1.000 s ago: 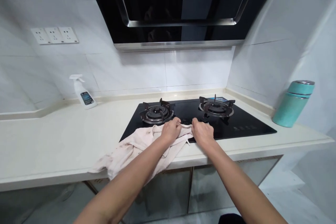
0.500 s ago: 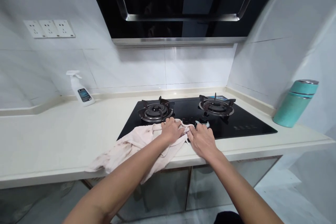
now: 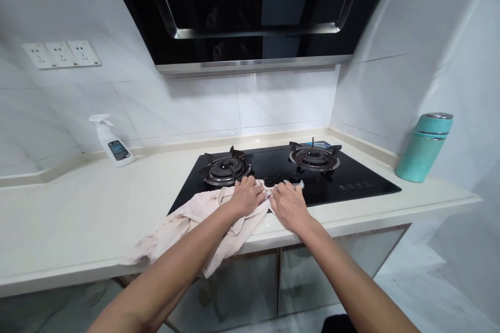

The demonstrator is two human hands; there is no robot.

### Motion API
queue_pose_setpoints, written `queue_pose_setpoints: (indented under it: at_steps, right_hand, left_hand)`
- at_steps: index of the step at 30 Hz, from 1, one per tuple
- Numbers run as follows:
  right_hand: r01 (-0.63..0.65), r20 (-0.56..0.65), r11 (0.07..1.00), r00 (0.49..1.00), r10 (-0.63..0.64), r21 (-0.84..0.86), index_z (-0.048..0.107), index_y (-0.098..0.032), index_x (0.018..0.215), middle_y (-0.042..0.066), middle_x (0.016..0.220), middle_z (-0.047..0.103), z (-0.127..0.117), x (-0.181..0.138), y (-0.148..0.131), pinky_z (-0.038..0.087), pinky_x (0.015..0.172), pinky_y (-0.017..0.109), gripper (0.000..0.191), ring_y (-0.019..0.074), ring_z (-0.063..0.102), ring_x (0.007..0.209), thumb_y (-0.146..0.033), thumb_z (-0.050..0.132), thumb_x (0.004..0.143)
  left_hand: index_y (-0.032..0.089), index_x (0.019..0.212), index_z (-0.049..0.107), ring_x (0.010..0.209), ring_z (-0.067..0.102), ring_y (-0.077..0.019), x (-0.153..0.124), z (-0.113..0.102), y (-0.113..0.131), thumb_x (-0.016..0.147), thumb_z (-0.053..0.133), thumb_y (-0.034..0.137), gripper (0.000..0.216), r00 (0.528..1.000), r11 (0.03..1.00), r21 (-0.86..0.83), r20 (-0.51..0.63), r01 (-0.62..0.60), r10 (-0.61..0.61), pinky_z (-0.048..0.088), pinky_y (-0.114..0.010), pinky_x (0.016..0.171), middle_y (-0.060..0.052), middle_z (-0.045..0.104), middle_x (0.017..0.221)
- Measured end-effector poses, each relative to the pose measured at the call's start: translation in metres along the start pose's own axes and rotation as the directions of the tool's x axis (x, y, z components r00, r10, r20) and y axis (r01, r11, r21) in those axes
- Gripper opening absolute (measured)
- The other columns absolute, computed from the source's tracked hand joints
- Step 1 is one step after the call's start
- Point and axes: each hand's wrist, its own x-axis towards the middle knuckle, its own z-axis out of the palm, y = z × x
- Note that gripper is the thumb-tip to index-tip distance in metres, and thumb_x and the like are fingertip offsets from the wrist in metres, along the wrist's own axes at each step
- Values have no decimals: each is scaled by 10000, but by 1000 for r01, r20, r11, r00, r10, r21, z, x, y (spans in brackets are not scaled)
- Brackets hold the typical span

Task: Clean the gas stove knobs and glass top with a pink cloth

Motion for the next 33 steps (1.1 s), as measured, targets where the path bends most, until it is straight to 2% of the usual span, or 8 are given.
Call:
queue_pose_setpoints:
  at_steps: [4,7,13,17,22,25,28,33]
  right_hand:
    - [45,-11,998,999,-44,42,671,-233,1223,94,1055,605,2,0,-4,274,837,401,342,262,487,992,-340,384,1072]
    - [32,-12,997,999,-31,73,629,-294,1330,84,1057,594,2,0,-8,263,823,390,337,257,492,988,-359,443,1056]
    - [-12,-191,962,979,66,274,724,-291,1162,49,974,604,-1,-14,-4,263,814,369,237,235,527,981,-311,593,966]
    - [-38,-288,854,933,216,519,752,-232,956,31,851,623,1,-38,18,291,784,342,233,192,573,885,-234,519,965]
    - [-88,-221,639,895,388,765,755,-215,966,15,767,623,-3,-57,63,375,703,301,299,167,570,723,-340,484,967]
    - [-142,-150,543,876,458,828,755,-205,979,31,822,671,-9,-60,83,411,660,287,334,175,580,714,-401,484,962]
    - [-163,-103,518,889,446,840,751,-209,956,48,926,725,-12,-60,89,455,716,286,319,195,639,823,-393,491,955]
    - [-114,-120,665,948,296,738,742,-226,941,32,912,718,-11,-62,81,421,779,288,280,175,639,837,-308,478,980]
  left_hand:
    - [245,1146,729,1083,505,-270,-4,3,-4,1047,392,411,389,999,998,-55,-37,-23,21,409,-435,927,-103,575,1139]
    - [278,1199,719,1105,514,-268,-2,6,-8,1019,434,383,353,998,990,-133,-31,54,-59,412,-427,936,-85,582,1136]
    - [344,1261,706,1211,500,-305,8,6,-4,913,525,623,481,974,950,-219,71,225,-214,405,-449,999,-70,577,1219]
    - [311,1133,763,1253,483,-355,22,8,14,774,595,794,625,926,900,-222,49,375,-374,414,-451,991,-97,599,1237]
    - [193,1089,725,1238,525,-363,43,11,36,742,682,731,642,876,856,-219,-16,468,-482,420,-467,987,-147,658,1226]
    - [159,1073,701,1214,561,-366,49,11,36,796,663,667,580,889,871,-214,-21,443,-457,429,-464,970,-165,679,1226]
    - [152,1034,699,1114,622,-331,53,9,22,804,683,599,503,939,902,-275,8,333,-344,459,-399,907,-155,707,1168]
    - [143,956,715,883,655,-244,56,6,-10,721,751,488,418,993,802,-586,82,114,-81,477,-306,764,-63,732,949]
